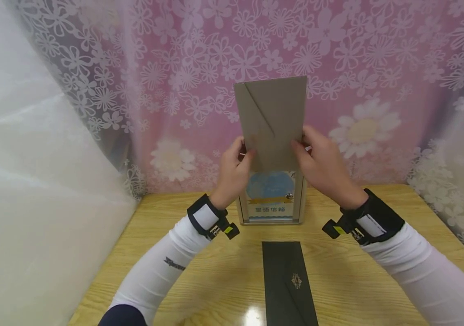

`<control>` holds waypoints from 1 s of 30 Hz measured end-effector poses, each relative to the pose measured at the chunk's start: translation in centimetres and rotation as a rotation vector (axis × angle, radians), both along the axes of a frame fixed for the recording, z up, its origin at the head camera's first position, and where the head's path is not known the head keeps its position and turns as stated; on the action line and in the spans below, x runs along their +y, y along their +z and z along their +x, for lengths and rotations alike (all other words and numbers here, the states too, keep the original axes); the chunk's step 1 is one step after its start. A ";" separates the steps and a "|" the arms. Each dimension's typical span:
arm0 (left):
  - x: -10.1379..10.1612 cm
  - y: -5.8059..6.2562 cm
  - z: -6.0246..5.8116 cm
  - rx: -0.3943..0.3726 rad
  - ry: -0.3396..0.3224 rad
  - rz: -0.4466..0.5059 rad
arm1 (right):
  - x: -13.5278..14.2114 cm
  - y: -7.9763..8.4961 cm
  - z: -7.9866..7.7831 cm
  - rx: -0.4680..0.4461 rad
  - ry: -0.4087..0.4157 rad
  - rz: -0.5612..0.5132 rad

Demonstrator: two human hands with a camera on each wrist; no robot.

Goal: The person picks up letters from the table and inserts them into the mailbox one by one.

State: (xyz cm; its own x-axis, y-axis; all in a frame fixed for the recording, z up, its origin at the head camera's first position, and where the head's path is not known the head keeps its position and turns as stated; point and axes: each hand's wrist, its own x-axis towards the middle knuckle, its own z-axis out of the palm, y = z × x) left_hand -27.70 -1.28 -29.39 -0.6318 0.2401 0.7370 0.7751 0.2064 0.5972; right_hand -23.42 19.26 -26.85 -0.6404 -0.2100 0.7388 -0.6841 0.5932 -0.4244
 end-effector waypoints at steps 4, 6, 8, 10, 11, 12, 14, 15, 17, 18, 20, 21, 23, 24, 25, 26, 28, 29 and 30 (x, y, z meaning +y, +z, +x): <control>0.0 1.2 -0.7 0.025 0.026 0.013 | -0.2 1.0 -0.6 -0.010 0.005 -0.026; 0.0 1.8 -1.1 0.032 0.026 0.029 | -0.4 1.6 -0.9 -0.016 0.005 -0.036; -0.1 2.5 -1.4 0.035 0.034 0.037 | -0.5 2.2 -1.4 -0.013 -0.002 -0.042; -0.1 3.1 -1.8 0.035 0.046 0.036 | -0.6 2.6 -1.8 0.000 -0.013 -0.040; -0.1 3.3 -2.0 0.032 0.054 0.033 | -0.6 2.8 -2.0 0.010 -0.017 -0.039; -0.1 3.5 -2.1 0.029 0.062 0.028 | -0.7 3.0 -2.3 0.019 -0.023 -0.037; -0.1 3.8 -2.4 0.020 0.078 0.016 | -0.6 3.2 -2.8 0.034 -0.037 -0.033; 0.0 3.9 -2.5 0.015 0.083 0.011 | -0.6 3.2 -3.1 0.037 -0.042 -0.035; 0.0 4.0 -2.8 0.003 0.094 0.002 | -0.6 3.2 -3.6 0.040 -0.051 -0.038; 0.1 4.0 -2.9 0.000 0.098 -0.003 | -0.6 3.1 -3.8 0.032 -0.051 -0.046; 0.1 4.0 -3.0 -0.010 0.106 -0.016 | -0.5 3.0 -4.3 0.023 -0.049 -0.060; 0.2 3.9 -3.1 -0.016 0.107 -0.019 | -0.5 2.9 -4.5 0.018 -0.044 -0.068; 0.2 3.8 -3.3 -0.026 0.108 -0.024 | -0.5 2.6 -4.9 0.003 -0.033 -0.085; 0.2 3.7 -3.4 -0.030 0.110 -0.027 | -0.5 2.4 -5.0 0.000 -0.030 -0.088; 0.1 3.6 -3.5 -0.036 0.112 -0.031 | -0.5 2.3 -5.2 0.000 -0.031 -0.085; 0.1 3.5 -3.6 -0.040 0.116 -0.033 | -0.4 2.1 -5.3 -0.006 -0.030 -0.085; 0.1 3.2 -3.8 -0.043 0.127 -0.042 | -0.5 1.9 -5.4 -0.024 -0.032 -0.085; 0.1 3.1 -3.9 -0.044 0.134 -0.050 | -0.4 1.7 -5.5 -0.033 -0.036 -0.081; 0.1 3.0 -4.0 -0.042 0.141 -0.054 | -0.4 1.6 -5.5 -0.044 -0.038 -0.080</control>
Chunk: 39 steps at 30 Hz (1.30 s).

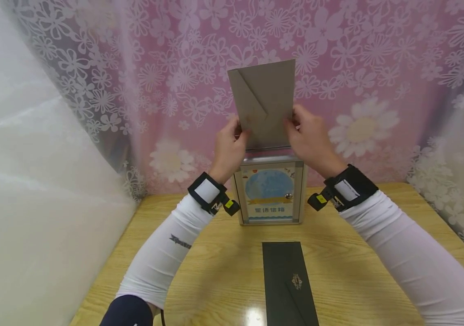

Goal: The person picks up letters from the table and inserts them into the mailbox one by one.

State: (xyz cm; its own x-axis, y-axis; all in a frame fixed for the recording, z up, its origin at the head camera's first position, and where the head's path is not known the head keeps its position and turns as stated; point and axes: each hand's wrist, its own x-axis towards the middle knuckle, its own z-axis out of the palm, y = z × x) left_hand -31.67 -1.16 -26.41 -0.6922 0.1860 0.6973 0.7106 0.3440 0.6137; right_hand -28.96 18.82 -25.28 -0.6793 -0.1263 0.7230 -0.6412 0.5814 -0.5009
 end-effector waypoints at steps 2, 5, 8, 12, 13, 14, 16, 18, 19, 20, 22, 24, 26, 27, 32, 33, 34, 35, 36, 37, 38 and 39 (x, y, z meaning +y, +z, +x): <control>0.0 -0.2 -0.2 0.003 0.011 -0.009 | 0.0 -0.2 -0.1 -0.024 0.001 -0.005; 0.0 -0.7 -0.5 -0.002 0.023 -0.016 | 0.1 -0.9 -0.4 -0.048 0.018 -0.008; -0.1 -1.3 -0.6 -0.028 0.031 -0.017 | 0.1 -1.7 -0.7 -0.083 0.026 -0.011; -0.4 -1.5 -0.7 -0.029 0.034 0.022 | 0.1 -2.8 -0.9 -0.132 0.012 -0.013; -0.4 -1.4 -0.7 -0.009 0.036 0.047 | 0.1 -3.1 -1.0 -0.136 0.010 -0.010; -0.5 -1.1 -0.7 0.014 0.037 0.077 | 0.1 -3.4 -1.1 -0.142 0.012 -0.007; -0.8 -0.6 -0.7 0.077 0.044 0.130 | 0.1 -3.9 -1.3 -0.138 0.011 0.009; -1.0 0.0 -0.7 0.134 0.056 0.163 | 0.0 -4.3 -1.4 -0.139 0.017 0.024; -1.1 0.3 -0.6 0.158 0.064 0.167 | 0.0 -4.5 -1.4 -0.139 0.015 0.031; -1.2 0.5 -0.6 0.174 0.071 0.162 | 0.0 -4.6 -1.5 -0.140 0.011 0.037; -1.3 0.8 -0.5 0.211 0.089 0.140 | -0.1 -4.7 -1.5 -0.138 0.004 0.043; -1.2 0.9 -0.6 0.242 0.108 0.109 | -0.1 -4.7 -1.4 -0.141 0.001 0.042; -1.2 0.7 -0.7 0.276 0.132 0.072 | -0.1 -4.5 -1.4 -0.147 0.006 0.025; -1.1 0.6 -0.7 0.286 0.142 0.053 | 0.0 -4.4 -1.4 -0.149 0.012 0.016; -0.9 -0.1 -1.1 0.276 0.188 -0.048 | -0.2 -3.2 -1.6 -0.089 0.042 -0.042; -0.9 -0.3 -1.1 0.268 0.195 -0.066 | -0.2 -2.9 -1.7 -0.064 0.045 -0.048; -0.8 -0.4 -1.2 0.263 0.198 -0.082 | -0.3 -2.6 -1.7 -0.037 0.045 -0.053; -0.8 -0.5 -1.3 0.258 0.200 -0.095 | -0.4 -2.3 -1.8 -0.010 0.047 -0.060; -0.8 -0.5 -1.3 0.257 0.203 -0.109 | -0.5 -2.0 -1.8 0.013 0.047 -0.065; -0.8 -0.6 -1.4 0.251 0.206 -0.121 | -0.6 -1.7 -1.9 0.035 0.046 -0.070; -0.8 -0.7 -1.5 0.246 0.207 -0.130 | -0.7 -1.5 -1.9 0.052 0.044 -0.073; -0.7 -0.7 -1.5 0.239 0.209 -0.136 | -0.7 -1.4 -2.0 0.066 0.037 -0.074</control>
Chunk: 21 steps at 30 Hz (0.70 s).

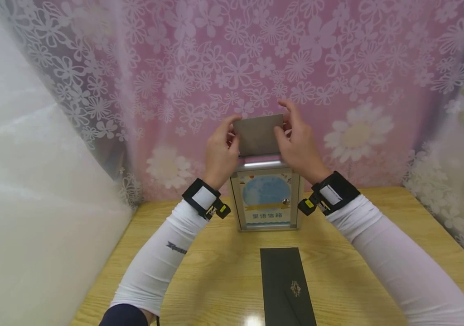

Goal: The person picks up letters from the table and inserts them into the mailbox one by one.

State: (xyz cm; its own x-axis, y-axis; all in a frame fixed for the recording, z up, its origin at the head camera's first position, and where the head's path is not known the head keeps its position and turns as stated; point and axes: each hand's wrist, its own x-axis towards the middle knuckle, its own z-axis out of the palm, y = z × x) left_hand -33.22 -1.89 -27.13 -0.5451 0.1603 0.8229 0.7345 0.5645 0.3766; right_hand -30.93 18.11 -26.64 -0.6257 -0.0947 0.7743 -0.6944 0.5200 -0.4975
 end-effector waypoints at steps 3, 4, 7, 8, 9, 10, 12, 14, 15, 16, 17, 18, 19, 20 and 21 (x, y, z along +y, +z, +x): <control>0.0 -0.3 -0.2 -0.022 0.022 -0.024 | -0.1 0.0 -0.1 0.022 -0.022 0.006; -0.1 -0.4 -0.2 -0.030 0.028 -0.033 | -0.1 -0.1 -0.1 0.022 -0.037 0.013; -0.1 -0.9 -0.3 -0.051 0.058 -0.060 | 0.0 -0.5 -0.2 0.010 -0.064 0.031; -0.1 -1.0 -0.4 -0.058 0.069 -0.069 | 0.0 -0.7 -0.3 0.005 -0.073 0.038; -0.1 -1.2 -0.4 -0.064 0.080 -0.080 | 0.1 -0.9 -0.3 0.001 -0.078 0.044; -0.2 -1.4 -0.5 -0.071 0.090 -0.091 | 0.2 -1.1 -0.4 -0.004 -0.081 0.049; -0.2 -1.7 -0.6 -0.084 0.104 -0.112 | 0.3 -1.4 -0.5 -0.004 -0.083 0.060; -0.2 -2.0 -0.7 -0.093 0.115 -0.134 | 0.4 -1.7 -0.6 -0.010 -0.095 0.074; -0.2 -2.1 -0.8 -0.098 0.116 -0.145 | 0.4 -1.8 -0.6 -0.015 -0.102 0.082; -0.2 -2.3 -0.8 -0.100 0.120 -0.156 | 0.5 -1.9 -0.7 -0.024 -0.111 0.090; -0.2 -2.4 -0.9 -0.098 0.121 -0.166 | 0.6 -2.0 -0.7 -0.034 -0.121 0.102; -0.3 -2.5 -0.9 -0.095 0.125 -0.178 | 0.7 -2.2 -0.7 -0.044 -0.131 0.114; -0.3 -2.6 -1.0 -0.094 0.130 -0.189 | 0.8 -2.3 -0.8 -0.057 -0.143 0.127; -0.3 -2.7 -1.0 -0.094 0.131 -0.197 | 0.9 -2.4 -0.8 -0.068 -0.151 0.139; -0.3 -2.8 -1.0 -0.095 0.134 -0.207 | 0.9 -2.5 -0.8 -0.076 -0.159 0.151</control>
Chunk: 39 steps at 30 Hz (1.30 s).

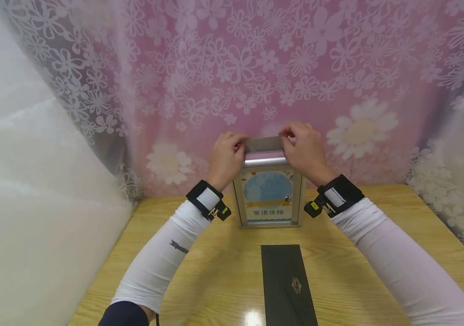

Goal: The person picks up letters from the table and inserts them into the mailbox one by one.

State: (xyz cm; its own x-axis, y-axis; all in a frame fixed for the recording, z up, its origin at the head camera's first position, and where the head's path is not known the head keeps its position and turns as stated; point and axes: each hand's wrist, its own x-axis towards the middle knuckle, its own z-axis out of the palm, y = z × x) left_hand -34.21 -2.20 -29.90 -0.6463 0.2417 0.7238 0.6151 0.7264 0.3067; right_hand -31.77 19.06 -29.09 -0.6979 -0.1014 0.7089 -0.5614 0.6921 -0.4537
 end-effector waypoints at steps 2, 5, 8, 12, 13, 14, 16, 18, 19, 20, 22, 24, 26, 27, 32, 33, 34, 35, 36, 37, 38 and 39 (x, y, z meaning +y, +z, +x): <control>0.0 -0.1 0.0 0.005 0.005 -0.020 | 0.1 -0.1 -0.1 -0.010 -0.012 0.016; 0.0 -0.2 0.0 0.005 0.014 -0.040 | 0.2 -0.1 0.0 -0.024 -0.012 0.023; 0.0 -0.3 0.0 0.011 0.028 -0.065 | 0.2 -0.2 0.1 -0.033 -0.010 0.039; -0.1 -0.5 0.1 0.004 0.039 -0.093 | 0.2 -0.4 0.1 -0.044 -0.018 0.070; -0.1 -0.5 0.2 0.004 0.039 -0.096 | 0.3 -0.5 0.1 -0.048 -0.019 0.072; -0.1 -0.6 0.2 0.001 0.039 -0.098 | 0.3 -0.5 0.1 -0.050 -0.020 0.074; -0.1 -0.6 0.3 0.001 0.037 -0.097 | 0.3 -0.6 0.1 -0.054 -0.020 0.074; 0.0 -0.7 0.3 0.003 0.033 -0.093 | 0.3 -0.6 0.2 -0.053 -0.018 0.071; 0.0 -0.7 0.3 0.006 0.029 -0.089 | 0.3 -0.6 0.2 -0.051 -0.017 0.070; 0.0 -0.7 0.4 0.009 0.026 -0.086 | 0.3 -0.6 0.3 -0.048 -0.017 0.069; 0.0 -0.8 0.3 0.019 0.015 -0.075 | 0.3 -0.6 0.4 -0.045 -0.014 0.066; -0.1 -0.9 0.4 0.030 0.002 -0.061 | 0.4 -0.7 0.7 -0.043 -0.013 0.064; -0.2 -1.0 0.5 0.037 -0.012 -0.044 | 0.5 -0.7 1.0 -0.044 -0.013 0.060; -0.3 -1.1 0.6 0.038 -0.018 -0.039 | 0.5 -0.8 1.1 -0.044 -0.012 0.058; -0.7 -1.2 1.5 0.037 -0.036 -0.027 | 1.0 -0.9 2.0 -0.043 -0.014 0.046; -0.8 -1.3 1.7 0.042 -0.039 -0.024 | 1.2 -1.0 2.2 -0.044 -0.012 0.045; -1.0 -1.3 2.0 0.048 -0.043 -0.021 | 1.4 -1.0 2.4 -0.043 -0.011 0.043; -1.1 -1.3 2.3 0.053 -0.047 -0.015 | 1.6 -1.1 2.5 -0.042 -0.007 0.041; -1.2 -1.2 2.5 0.061 -0.051 -0.009 | 1.8 -1.1 2.7 -0.045 -0.005 0.043; -1.3 -1.2 2.8 0.069 -0.057 -0.002 | 2.0 -1.2 2.9 -0.047 -0.004 0.045; -1.4 -1.2 3.1 0.076 -0.062 0.001 | 2.2 -1.2 3.1 -0.048 -0.003 0.049; -1.5 -1.2 3.4 0.083 -0.069 0.005 | 2.3 -1.3 3.3 -0.051 -0.003 0.052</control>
